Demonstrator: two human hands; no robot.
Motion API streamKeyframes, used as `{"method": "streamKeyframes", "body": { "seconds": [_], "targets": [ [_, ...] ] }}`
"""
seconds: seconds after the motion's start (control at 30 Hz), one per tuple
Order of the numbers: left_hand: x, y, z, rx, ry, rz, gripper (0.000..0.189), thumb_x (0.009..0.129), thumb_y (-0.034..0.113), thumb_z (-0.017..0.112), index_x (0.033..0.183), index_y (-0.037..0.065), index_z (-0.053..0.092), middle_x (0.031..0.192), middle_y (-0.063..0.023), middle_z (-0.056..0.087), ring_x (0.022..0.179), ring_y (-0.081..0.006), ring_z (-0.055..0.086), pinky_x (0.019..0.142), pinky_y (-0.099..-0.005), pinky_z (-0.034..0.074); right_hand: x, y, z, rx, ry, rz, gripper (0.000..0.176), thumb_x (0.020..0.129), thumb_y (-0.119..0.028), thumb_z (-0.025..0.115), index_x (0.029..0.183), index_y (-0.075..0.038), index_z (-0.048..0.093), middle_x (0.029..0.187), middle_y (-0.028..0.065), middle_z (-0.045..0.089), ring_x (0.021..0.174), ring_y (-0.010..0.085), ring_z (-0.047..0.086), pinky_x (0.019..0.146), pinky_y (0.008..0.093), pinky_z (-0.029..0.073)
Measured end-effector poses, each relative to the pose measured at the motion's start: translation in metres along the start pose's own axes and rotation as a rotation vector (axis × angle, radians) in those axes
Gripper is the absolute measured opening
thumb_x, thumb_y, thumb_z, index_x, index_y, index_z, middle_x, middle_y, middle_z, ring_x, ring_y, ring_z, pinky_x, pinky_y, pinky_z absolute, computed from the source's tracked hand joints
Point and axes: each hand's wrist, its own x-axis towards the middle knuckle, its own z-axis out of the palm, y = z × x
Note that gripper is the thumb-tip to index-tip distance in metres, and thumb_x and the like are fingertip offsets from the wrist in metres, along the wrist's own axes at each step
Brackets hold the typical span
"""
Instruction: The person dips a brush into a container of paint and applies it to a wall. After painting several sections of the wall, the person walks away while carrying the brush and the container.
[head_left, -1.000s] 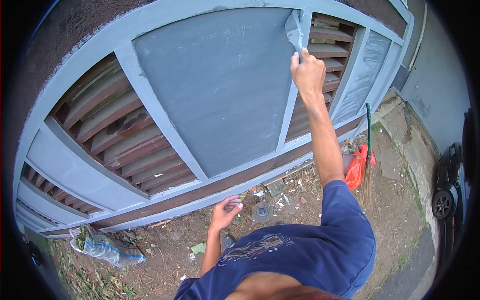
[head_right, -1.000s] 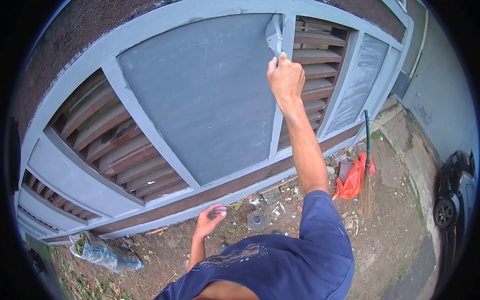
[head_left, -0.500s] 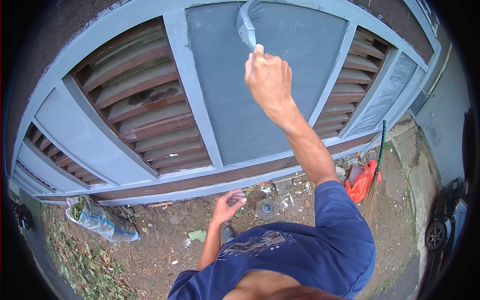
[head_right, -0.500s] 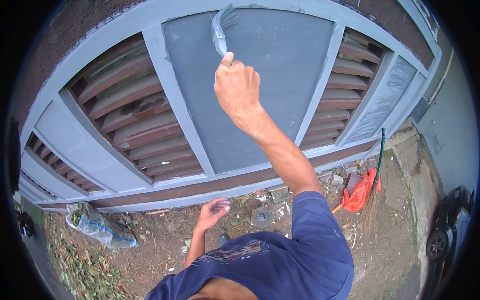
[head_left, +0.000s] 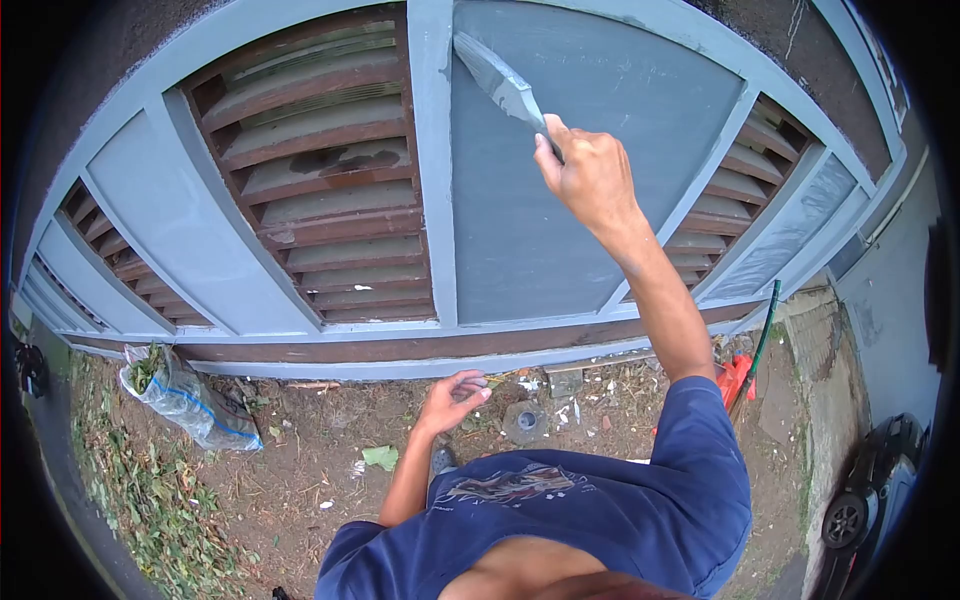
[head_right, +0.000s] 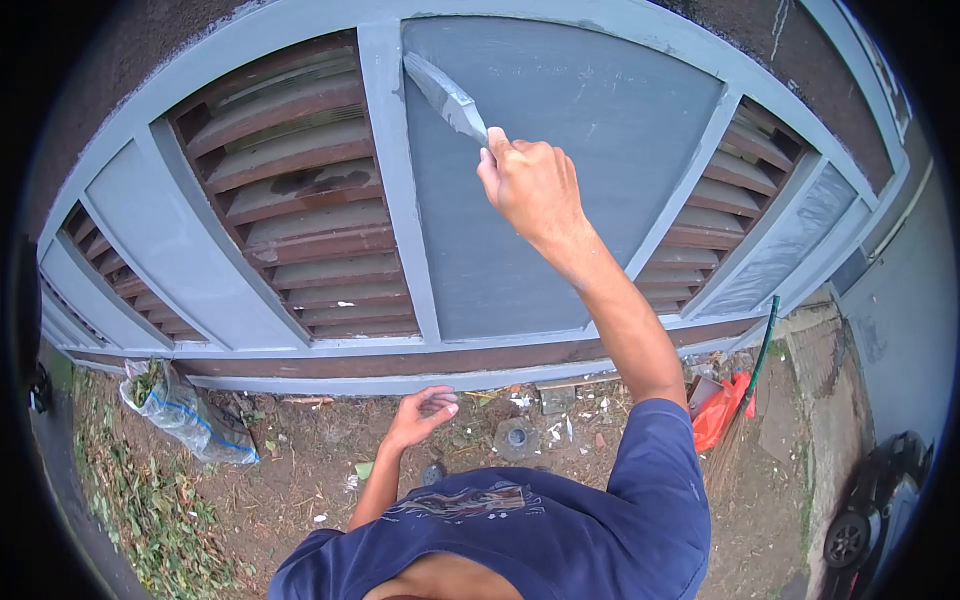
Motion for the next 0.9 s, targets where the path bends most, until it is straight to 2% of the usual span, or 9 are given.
{"method": "streamKeyframes", "body": {
  "seconds": [0.17,0.27,0.33,0.43,0.57,0.63,0.77,0.83,0.9],
  "targets": [
    [0.003,0.007,0.010,-0.040,-0.004,0.055,0.045,0.084,0.020,0.073,0.120,-0.001,0.059,0.105,-0.0104,0.068,0.091,-0.0147,0.064,0.084,-0.0297,0.051,0.000,0.005,0.006,0.090,0.067,0.033,0.014,0.084,-0.013,0.062,0.082,0.000,0.059,0.050,0.0124,0.052,0.044,0.0301,0.054,0.044,0.0405,0.042],
    [0.004,-0.002,0.015,-0.034,-0.007,0.051,0.045,0.083,0.021,0.073,0.120,-0.001,0.059,0.105,-0.0104,0.068,0.091,-0.0146,0.064,0.084,-0.0297,0.051,0.003,0.010,0.000,0.172,0.031,0.091,0.014,0.083,-0.014,0.063,0.085,0.000,0.063,0.048,0.0140,0.051,0.041,0.0298,0.052,0.043,0.0394,0.041],
    [0.001,-0.007,0.015,-0.019,-0.019,0.043,0.045,0.083,0.021,0.074,0.120,0.000,0.059,0.105,-0.0104,0.068,0.091,-0.0147,0.064,0.084,-0.0298,0.051,0.007,0.016,-0.001,0.169,0.057,0.100,0.017,0.082,-0.014,0.067,0.094,-0.001,0.070,0.050,0.0161,0.051,0.040,0.0262,0.051,0.043,0.0328,0.040],
    [0.003,-0.005,0.014,-0.002,-0.030,0.024,0.046,0.083,0.021,0.074,0.121,0.000,0.059,0.106,-0.0103,0.068,0.092,-0.0147,0.064,0.084,-0.0298,0.051,0.016,0.020,-0.008,0.139,0.060,0.116,0.018,0.082,-0.014,0.067,0.094,-0.002,0.070,0.050,0.0162,0.051,0.040,0.0259,0.051,0.043,0.0327,0.040],
    [0.004,0.001,0.013,-0.008,-0.025,0.011,0.046,0.083,0.022,0.074,0.121,0.000,0.059,0.106,-0.0103,0.068,0.091,-0.0145,0.064,0.084,-0.0301,0.051,0.041,0.020,-0.031,0.120,0.031,0.152,0.029,0.082,-0.020,0.067,0.100,0.002,0.070,0.058,0.0195,0.061,0.046,0.0247,0.059,0.049,0.0306,0.047],
    [0.005,-0.001,0.014,-0.011,-0.023,0.011,0.046,0.083,0.022,0.074,0.121,0.000,0.059,0.106,-0.0103,0.068,0.092,-0.0145,0.064,0.085,-0.0302,0.051,0.051,0.021,-0.042,0.095,0.062,0.073,0.033,0.081,-0.022,0.067,0.101,0.004,0.069,0.065,0.0219,0.064,0.052,0.0258,0.064,0.055,0.0306,0.050],
    [0.005,-0.002,0.018,0.009,-0.034,0.018,0.046,0.083,0.021,0.073,0.121,0.000,0.058,0.107,-0.0104,0.068,0.092,-0.0146,0.063,0.084,-0.0302,0.051,0.057,0.017,-0.056,0.060,-0.044,0.045,0.032,0.080,-0.021,0.066,0.100,0.005,0.069,0.068,0.0231,0.065,0.056,0.0285,0.065,0.058,0.0320,0.051],
    [0.005,-0.001,0.020,0.014,-0.040,0.027,0.045,0.084,0.020,0.073,0.121,0.000,0.058,0.107,-0.0104,0.068,0.092,-0.0147,0.063,0.084,-0.0302,0.051,0.058,0.012,-0.061,0.020,-0.210,0.077,0.032,0.080,-0.020,0.066,0.101,0.004,0.069,0.067,0.0237,0.064,0.055,0.0292,0.065,0.058,0.0330,0.051],
    [0.003,0.002,0.021,-0.015,-0.041,0.041,0.045,0.083,0.019,0.073,0.121,0.001,0.058,0.107,-0.0101,0.068,0.092,-0.0147,0.064,0.084,-0.0302,0.051,0.054,0.012,-0.053,0.041,-0.209,0.071,0.031,0.079,-0.018,0.065,0.101,0.003,0.070,0.064,0.0223,0.064,0.056,0.0309,0.065,0.061,0.0354,0.053]
  ]
}}
